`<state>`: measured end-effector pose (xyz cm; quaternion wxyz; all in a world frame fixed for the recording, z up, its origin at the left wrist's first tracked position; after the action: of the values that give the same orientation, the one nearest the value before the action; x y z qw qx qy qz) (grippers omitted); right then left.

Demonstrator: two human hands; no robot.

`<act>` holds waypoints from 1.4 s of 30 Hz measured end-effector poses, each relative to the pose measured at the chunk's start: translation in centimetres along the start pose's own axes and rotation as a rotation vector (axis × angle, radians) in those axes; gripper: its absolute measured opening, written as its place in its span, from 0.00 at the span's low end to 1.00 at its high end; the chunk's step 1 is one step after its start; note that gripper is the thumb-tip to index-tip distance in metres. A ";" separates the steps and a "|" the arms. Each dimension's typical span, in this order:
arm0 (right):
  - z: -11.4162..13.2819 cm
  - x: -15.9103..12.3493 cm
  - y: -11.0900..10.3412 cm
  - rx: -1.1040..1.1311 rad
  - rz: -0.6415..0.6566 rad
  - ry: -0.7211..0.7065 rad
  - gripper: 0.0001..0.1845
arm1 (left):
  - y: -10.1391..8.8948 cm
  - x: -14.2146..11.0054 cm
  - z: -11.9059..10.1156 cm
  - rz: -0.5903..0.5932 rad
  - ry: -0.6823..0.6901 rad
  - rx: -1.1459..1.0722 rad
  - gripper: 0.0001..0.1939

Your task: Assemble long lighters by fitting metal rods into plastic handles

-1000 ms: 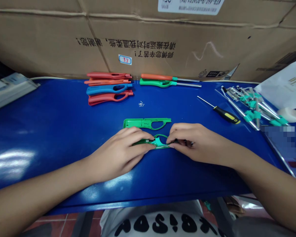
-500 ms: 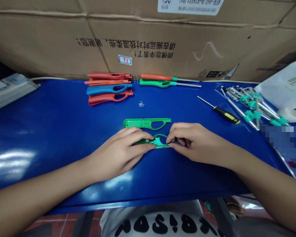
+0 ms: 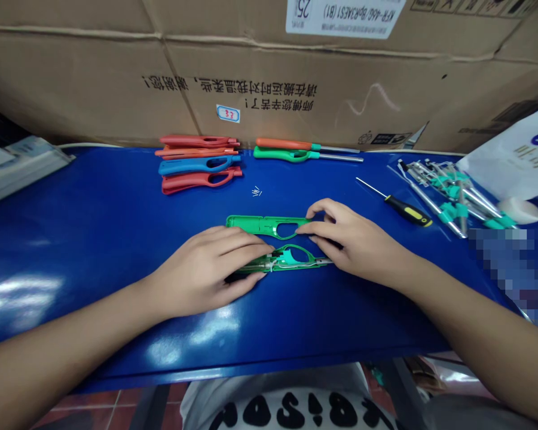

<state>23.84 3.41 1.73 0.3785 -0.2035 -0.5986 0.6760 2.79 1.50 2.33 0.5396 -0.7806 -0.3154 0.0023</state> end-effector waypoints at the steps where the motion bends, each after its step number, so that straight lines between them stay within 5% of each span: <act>1: -0.1 0.0 -0.1 0.010 -0.004 0.010 0.13 | -0.2 0.0 0.1 -0.003 0.007 -0.006 0.17; 6: -0.8 0.0 -0.6 0.013 0.018 0.075 0.02 | -1.0 -0.1 0.2 0.000 0.050 -0.030 0.14; 15: -2.6 -0.4 -1.1 0.116 -0.018 0.344 0.03 | -1.7 0.1 1.3 0.027 0.008 -0.136 0.06; 21: -2.9 -0.7 -0.9 0.047 0.034 0.369 0.23 | -1.3 0.3 1.3 0.004 0.010 -0.159 0.04; 26: -3.3 -0.9 -0.3 0.024 0.064 0.386 0.25 | -0.9 0.3 1.1 -0.026 -0.004 -0.112 0.05; 33: -2.7 -0.3 -0.8 0.072 -0.034 0.347 0.18 | -0.8 0.5 0.7 -0.136 0.009 -0.027 0.08; 38: 0.2 0.1 -1.4 0.266 0.031 0.096 0.16 | -2.1 0.3 -0.1 -0.268 0.048 0.086 0.19; 42: 2.2 0.1 -1.0 0.348 0.111 -0.068 0.17 | -1.6 0.2 -0.2 -0.184 0.053 0.026 0.18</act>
<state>22.50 2.05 3.17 0.3497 -0.1447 -0.4731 0.7956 2.24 1.79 3.85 0.5560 -0.7410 -0.3713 -0.0636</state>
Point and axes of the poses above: each hand's wrist, its own x-axis towards the middle knuckle, its own y-axis out of the palm, z = x × y, the point moved 6 cm from there along x, towards the middle knuckle, and after that the axes turned 7 degrees about -x, right-handed, at the moved point
